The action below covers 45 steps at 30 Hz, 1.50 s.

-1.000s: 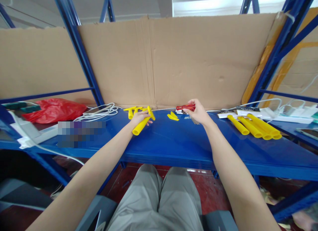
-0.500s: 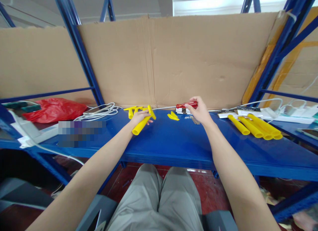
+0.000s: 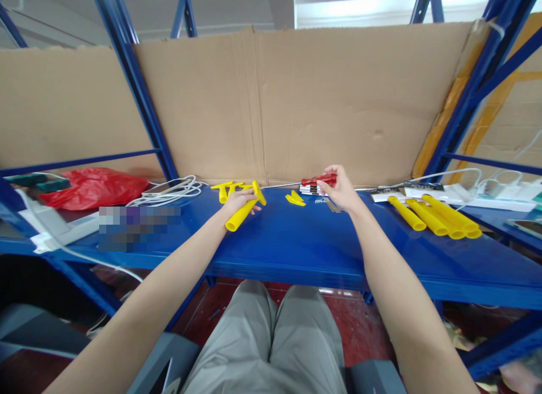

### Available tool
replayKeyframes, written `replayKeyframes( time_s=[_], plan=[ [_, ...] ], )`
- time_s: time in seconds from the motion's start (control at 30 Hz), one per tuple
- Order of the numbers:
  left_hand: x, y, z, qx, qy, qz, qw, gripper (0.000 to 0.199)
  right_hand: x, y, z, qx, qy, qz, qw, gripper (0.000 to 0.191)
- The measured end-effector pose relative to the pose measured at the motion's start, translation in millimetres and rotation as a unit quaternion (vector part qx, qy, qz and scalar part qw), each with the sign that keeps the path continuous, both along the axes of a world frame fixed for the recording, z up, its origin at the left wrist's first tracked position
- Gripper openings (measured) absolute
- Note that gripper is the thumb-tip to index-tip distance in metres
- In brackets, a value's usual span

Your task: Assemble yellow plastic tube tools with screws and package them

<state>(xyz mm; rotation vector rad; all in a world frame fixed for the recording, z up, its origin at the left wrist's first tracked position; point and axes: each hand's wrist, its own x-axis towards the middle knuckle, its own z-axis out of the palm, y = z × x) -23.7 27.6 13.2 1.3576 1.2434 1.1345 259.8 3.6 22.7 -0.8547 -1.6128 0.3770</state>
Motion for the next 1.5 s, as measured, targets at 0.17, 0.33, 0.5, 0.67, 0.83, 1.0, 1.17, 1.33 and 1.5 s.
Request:
replayKeyframes(
  time_s=[0.17,0.33,0.5,0.67,0.83,1.0,1.17,1.33,1.5],
  plan=[
    [-0.6,1.6,0.3,-0.010,0.005,-0.012,1.000,0.049,1.3,2.1,-1.2,-0.004,0.017,-0.013,1.000,0.053],
    [0.1,1.0,2.0,-0.018,0.008,-0.015,1.000,0.048,0.3,4.4,-3.2,-0.008,0.012,-0.049,0.999,0.056],
    [0.3,1.0,1.9,-0.018,0.022,-0.014,0.999,0.049,-2.5,0.6,-1.7,-0.014,0.005,-0.098,0.995,0.049],
    [-0.1,1.2,0.7,-0.015,0.014,-0.017,1.000,0.049,-3.7,-2.4,0.1,-0.020,0.006,-0.122,0.992,0.043],
    [-0.6,3.2,-1.4,-0.012,0.016,-0.029,0.999,0.051,-7.5,-5.4,2.2,-0.036,0.046,-0.131,0.990,0.042],
    [0.3,5.7,-4.4,-0.004,-0.012,-0.049,0.999,0.052,-13.3,-11.4,6.6,-0.027,0.106,-0.122,0.987,0.043],
    [-0.8,7.5,-4.1,-0.010,-0.014,-0.040,0.999,0.046,-14.0,-13.4,6.7,-0.072,0.112,-0.087,0.987,0.051],
    [0.6,1.9,1.0,-0.021,0.001,-0.024,0.999,0.044,-14.0,-13.9,6.5,-0.165,0.131,-0.076,0.975,0.054],
    [1.4,-4.0,4.3,-0.020,0.009,-0.003,1.000,0.045,-13.6,-20.6,8.6,-0.226,0.115,-0.031,0.967,0.055]
  ],
)
